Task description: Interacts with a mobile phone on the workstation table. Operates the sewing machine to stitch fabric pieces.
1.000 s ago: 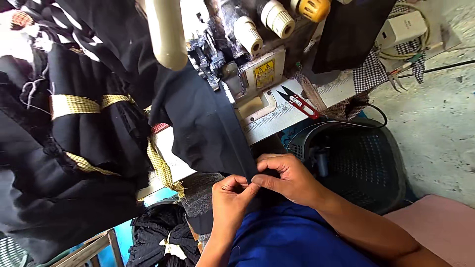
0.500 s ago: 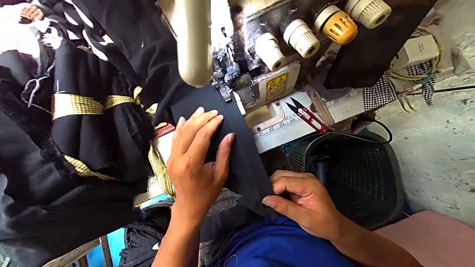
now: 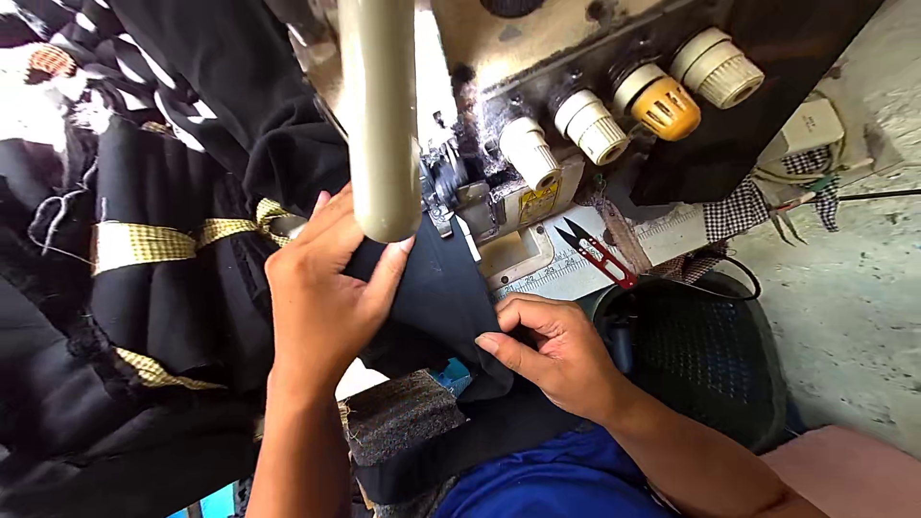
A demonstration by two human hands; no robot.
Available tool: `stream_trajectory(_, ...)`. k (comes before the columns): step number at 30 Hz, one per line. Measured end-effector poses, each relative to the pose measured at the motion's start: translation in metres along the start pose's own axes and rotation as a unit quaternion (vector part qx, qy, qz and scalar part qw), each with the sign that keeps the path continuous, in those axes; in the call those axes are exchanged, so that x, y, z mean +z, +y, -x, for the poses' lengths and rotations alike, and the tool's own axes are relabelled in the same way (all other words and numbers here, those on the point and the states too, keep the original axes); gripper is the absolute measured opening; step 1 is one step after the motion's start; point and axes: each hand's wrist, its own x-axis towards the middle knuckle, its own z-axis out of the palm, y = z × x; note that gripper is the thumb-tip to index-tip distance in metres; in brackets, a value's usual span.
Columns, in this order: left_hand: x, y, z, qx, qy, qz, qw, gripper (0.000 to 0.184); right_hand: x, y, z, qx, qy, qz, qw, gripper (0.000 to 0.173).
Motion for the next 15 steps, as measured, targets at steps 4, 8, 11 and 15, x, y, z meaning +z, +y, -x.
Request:
stream_trajectory(4, -0.002, -0.011, -0.013, 0.011, -0.001, -0.001, 1.000, 0.029, 0.007, -0.003, -0.013, -0.001, 0.026, 0.020, 0.999, 0.016)
stream_trajectory(8, -0.004, -0.022, -0.020, 0.016, 0.012, -0.007, 1.000, 0.027, 0.012, -0.002, -0.027, -0.005, 0.048, 0.037, 0.998, 0.016)
stream_trajectory(11, -0.001, -0.030, -0.024, 0.020, 0.037, 0.021, 0.999, 0.026, 0.015, 0.004, -0.033, -0.010, 0.052, 0.027, 0.998, 0.015)
stream_trajectory(15, -0.005, -0.016, 0.006, 0.014, 0.116, 0.003, 0.993, 0.028, -0.002, 0.007, -0.019, -0.038, 0.024, 0.100, 0.994, 0.018)
